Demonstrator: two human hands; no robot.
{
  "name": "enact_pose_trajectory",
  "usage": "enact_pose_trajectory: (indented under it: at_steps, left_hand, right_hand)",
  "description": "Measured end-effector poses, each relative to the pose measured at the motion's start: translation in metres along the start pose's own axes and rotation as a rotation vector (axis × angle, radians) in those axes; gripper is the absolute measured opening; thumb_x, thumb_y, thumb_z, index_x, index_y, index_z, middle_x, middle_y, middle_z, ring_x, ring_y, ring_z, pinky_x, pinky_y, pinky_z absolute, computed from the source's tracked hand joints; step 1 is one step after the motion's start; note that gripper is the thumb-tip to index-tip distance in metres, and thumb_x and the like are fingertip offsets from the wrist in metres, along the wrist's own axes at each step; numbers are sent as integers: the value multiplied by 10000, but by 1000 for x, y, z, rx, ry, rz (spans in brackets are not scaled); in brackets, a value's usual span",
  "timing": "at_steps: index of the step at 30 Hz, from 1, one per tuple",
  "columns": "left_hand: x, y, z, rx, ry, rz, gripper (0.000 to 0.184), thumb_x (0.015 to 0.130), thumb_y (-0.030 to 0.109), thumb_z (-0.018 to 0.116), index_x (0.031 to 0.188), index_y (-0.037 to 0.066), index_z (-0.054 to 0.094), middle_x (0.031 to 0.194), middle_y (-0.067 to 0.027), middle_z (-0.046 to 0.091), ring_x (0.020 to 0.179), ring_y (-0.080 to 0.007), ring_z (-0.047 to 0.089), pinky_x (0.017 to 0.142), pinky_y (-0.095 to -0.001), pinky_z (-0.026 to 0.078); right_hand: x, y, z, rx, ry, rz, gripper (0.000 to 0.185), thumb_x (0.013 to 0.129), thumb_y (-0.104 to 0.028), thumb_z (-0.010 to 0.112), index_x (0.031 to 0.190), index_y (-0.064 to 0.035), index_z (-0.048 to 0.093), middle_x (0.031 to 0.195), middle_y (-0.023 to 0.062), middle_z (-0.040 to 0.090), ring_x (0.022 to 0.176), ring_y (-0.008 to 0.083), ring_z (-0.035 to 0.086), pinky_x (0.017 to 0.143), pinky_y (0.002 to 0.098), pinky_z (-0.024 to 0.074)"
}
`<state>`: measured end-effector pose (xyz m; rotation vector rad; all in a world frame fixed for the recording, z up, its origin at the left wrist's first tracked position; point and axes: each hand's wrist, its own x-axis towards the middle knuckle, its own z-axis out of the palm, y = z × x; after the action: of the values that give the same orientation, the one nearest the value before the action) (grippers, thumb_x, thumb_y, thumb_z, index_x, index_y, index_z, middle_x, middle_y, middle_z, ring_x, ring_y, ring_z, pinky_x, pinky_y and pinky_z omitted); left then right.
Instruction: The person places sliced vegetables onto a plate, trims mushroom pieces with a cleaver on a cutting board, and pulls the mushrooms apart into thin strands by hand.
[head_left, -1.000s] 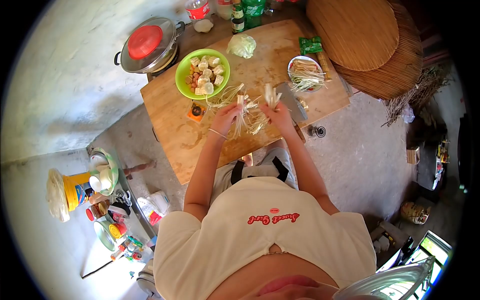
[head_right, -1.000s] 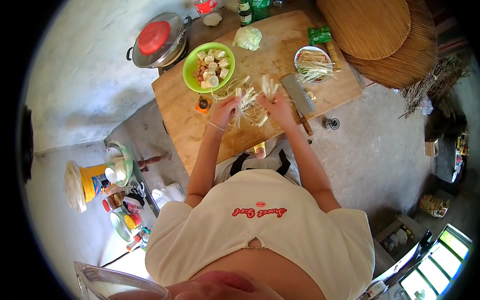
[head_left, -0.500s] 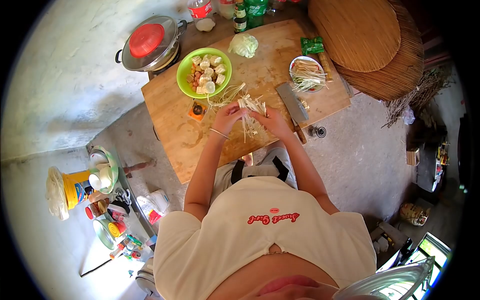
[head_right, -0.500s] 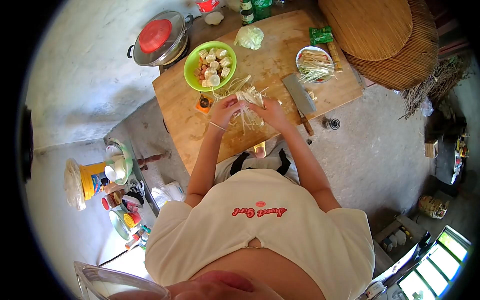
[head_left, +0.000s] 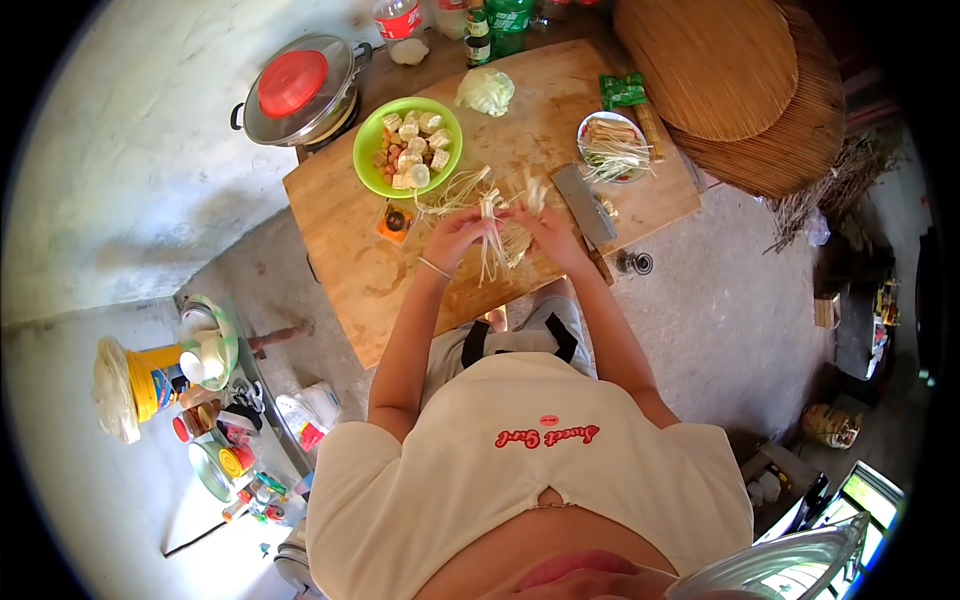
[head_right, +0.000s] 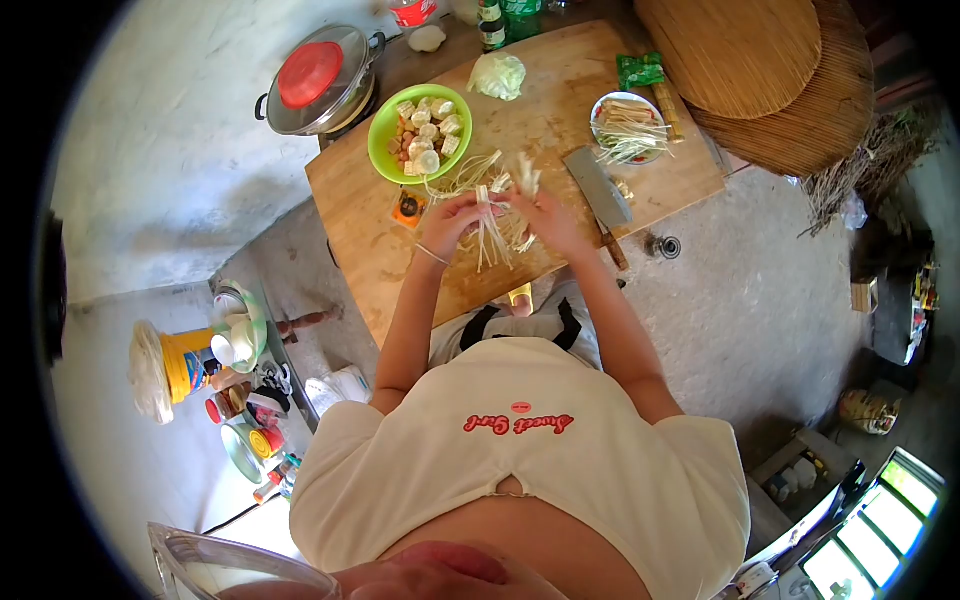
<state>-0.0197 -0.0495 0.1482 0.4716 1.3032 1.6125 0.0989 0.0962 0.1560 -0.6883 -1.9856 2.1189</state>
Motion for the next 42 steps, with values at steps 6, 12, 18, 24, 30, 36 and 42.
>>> enact_pose_trajectory:
  at_steps: [6, 12, 18, 24, 30, 36, 42]
  left_hand:
    - [0, -1, 1, 164, 59, 56, 218, 828, 165, 570, 988, 18, 597, 821, 12, 588, 725, -46, 523, 634, -180, 410]
    - [4, -11, -8, 189, 64, 43, 256, 813, 152, 605, 1015, -4, 588, 872, -20, 607, 782, -82, 564, 694, -221, 458]
    - [3, -9, -13, 51, 89, -34, 271, 833, 145, 559, 1049, -19, 563, 903, -70, 615, 813, -132, 593, 720, -250, 487]
    - [3, -7, -11, -88, 53, -7, 282, 821, 116, 563, 1063, -27, 542, 936, -87, 607, 836, -157, 595, 737, -266, 493]
    - [6, -8, -5, 128, 94, 83, 231, 787, 68, 607, 1000, -10, 563, 874, -55, 609, 776, -114, 579, 673, -234, 468]
    - [7, -12, -11, 151, 79, 40, 195, 796, 104, 611, 956, -6, 584, 851, -37, 608, 759, -100, 575, 663, -223, 456]
    - [4, -4, -3, 14, 122, -33, 237, 832, 176, 571, 976, -10, 594, 869, -47, 613, 792, -112, 587, 689, -222, 460]
  right_hand:
    - [-3, -2, 9, -76, -119, 31, 296, 865, -279, 513, 1026, -33, 547, 760, 35, 562, 573, 87, 527, 450, 226, 445]
    - [1, 8, -1, -258, -122, 16, 283, 799, -293, 614, 913, -33, 616, 579, -1, 522, 486, 84, 490, 429, 247, 388]
    - [8, 6, -28, -53, 208, -49, 249, 827, -299, 583, 858, -59, 643, 570, -26, 496, 480, 58, 463, 427, 237, 375]
    - [5, 5, -18, -46, 132, 81, 260, 831, -312, 579, 859, -61, 640, 573, -39, 475, 486, 35, 428, 444, 204, 346]
    - [0, 3, 11, -554, 50, -208, 370, 793, -391, 598, 882, -33, 620, 560, 70, 525, 511, 144, 524, 481, 316, 417]
    - [2, 3, 0, -282, -60, 64, 321, 783, -335, 613, 842, -20, 620, 535, 62, 516, 491, 131, 507, 482, 301, 406]
    - [6, 14, -5, -248, -55, 22, 299, 792, -304, 614, 777, -6, 614, 537, 16, 502, 494, 101, 482, 462, 281, 381]
